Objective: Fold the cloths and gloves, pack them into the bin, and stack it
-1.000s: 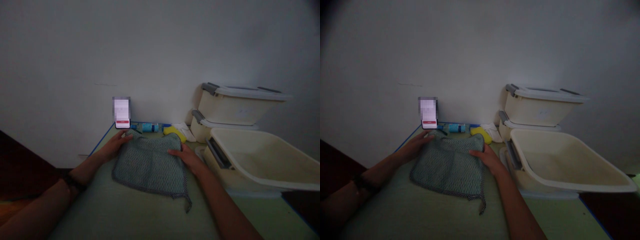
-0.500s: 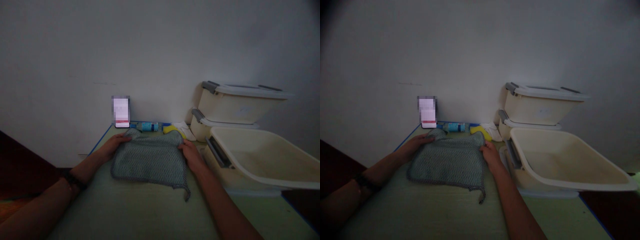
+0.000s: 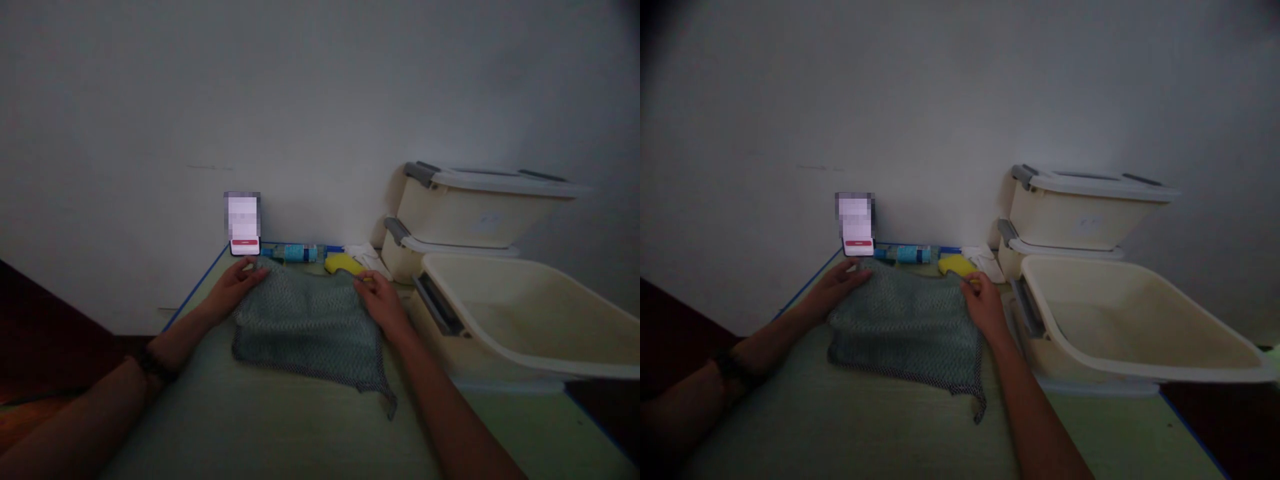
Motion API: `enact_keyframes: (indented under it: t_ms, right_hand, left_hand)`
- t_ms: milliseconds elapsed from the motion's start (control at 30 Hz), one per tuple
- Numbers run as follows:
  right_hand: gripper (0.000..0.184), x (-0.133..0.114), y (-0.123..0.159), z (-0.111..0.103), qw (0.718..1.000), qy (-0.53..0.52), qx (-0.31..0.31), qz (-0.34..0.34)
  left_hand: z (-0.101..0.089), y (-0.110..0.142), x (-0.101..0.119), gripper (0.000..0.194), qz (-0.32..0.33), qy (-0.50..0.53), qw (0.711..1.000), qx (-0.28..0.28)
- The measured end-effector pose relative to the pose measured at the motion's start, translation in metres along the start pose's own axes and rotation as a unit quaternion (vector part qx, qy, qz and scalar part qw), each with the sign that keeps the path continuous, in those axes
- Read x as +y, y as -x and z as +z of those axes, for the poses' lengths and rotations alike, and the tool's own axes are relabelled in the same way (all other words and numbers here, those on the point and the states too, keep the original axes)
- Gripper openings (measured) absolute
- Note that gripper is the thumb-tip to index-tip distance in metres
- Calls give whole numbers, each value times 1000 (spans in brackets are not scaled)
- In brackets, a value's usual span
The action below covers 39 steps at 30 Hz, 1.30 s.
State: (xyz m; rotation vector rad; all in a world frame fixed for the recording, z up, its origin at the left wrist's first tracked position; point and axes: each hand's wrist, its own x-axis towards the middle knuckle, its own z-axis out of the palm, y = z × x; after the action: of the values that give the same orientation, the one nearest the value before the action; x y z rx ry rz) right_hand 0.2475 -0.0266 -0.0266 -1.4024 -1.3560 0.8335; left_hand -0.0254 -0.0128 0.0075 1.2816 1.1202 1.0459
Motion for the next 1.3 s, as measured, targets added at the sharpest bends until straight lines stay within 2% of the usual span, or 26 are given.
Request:
enact_keyframes:
  t_ms: [67,133,200,267,333,400,467,567,633,733,800,867,933,1000,1033,1067,1133,1300]
  right_hand:
    - [33,3,-2,0,999,-3,38,-15]
    - [39,0,-1,1,997,20,57,-40]
    - [48,-6,3,2,990,90,69,-84]
    - [57,-16,10,4,969,195,80,-131]
    - [61,-28,17,5,941,286,86,-160]
    - [53,-37,22,7,921,336,70,-184]
    - [38,-43,25,10,914,348,21,-206]
    - [31,-38,28,19,910,342,-85,-218]
    - [41,-29,31,24,902,357,-142,-198]
    - [63,-20,35,23,885,400,-203,-127]
    - [75,-22,38,16,872,412,-244,-96]
    - [79,-30,39,8,864,411,-275,-95]
    - [61,-40,39,4,869,397,-269,-121]
    - [41,-44,37,8,883,384,-221,-153]
    - [38,-43,36,12,888,384,-188,-169]
    - [38,-40,35,17,890,388,-157,-184]
    - [46,-29,33,27,883,406,-128,-195]
    - [59,-8,34,42,864,458,-136,-158]
  left_hand:
    - [0,-2,-1,34,86,-16,995,41]
    - [-2,-3,1,38,175,-87,977,82]
    - [-4,-1,4,36,266,-215,930,138]
    - [-3,4,6,25,343,-350,856,163]
    - [1,10,7,15,386,-448,800,100]
    - [9,16,5,19,380,-507,773,-29]
    - [17,19,0,32,344,-542,754,-141]
    - [25,21,-10,53,283,-580,728,-231]
    - [26,21,-14,61,241,-604,715,-254]
    - [28,28,-11,71,181,-631,703,-273]
    - [29,39,-2,81,147,-639,696,-291]
    - [31,53,9,89,125,-639,693,-310]
    - [33,62,18,89,125,-630,699,-313]
    - [37,63,20,68,156,-610,727,-273]
    - [39,59,17,57,179,-600,742,-240]
    - [40,54,13,49,205,-592,753,-202]
    - [42,40,0,45,241,-592,755,-146]
    - [40,21,-28,58,216,-631,729,-156]
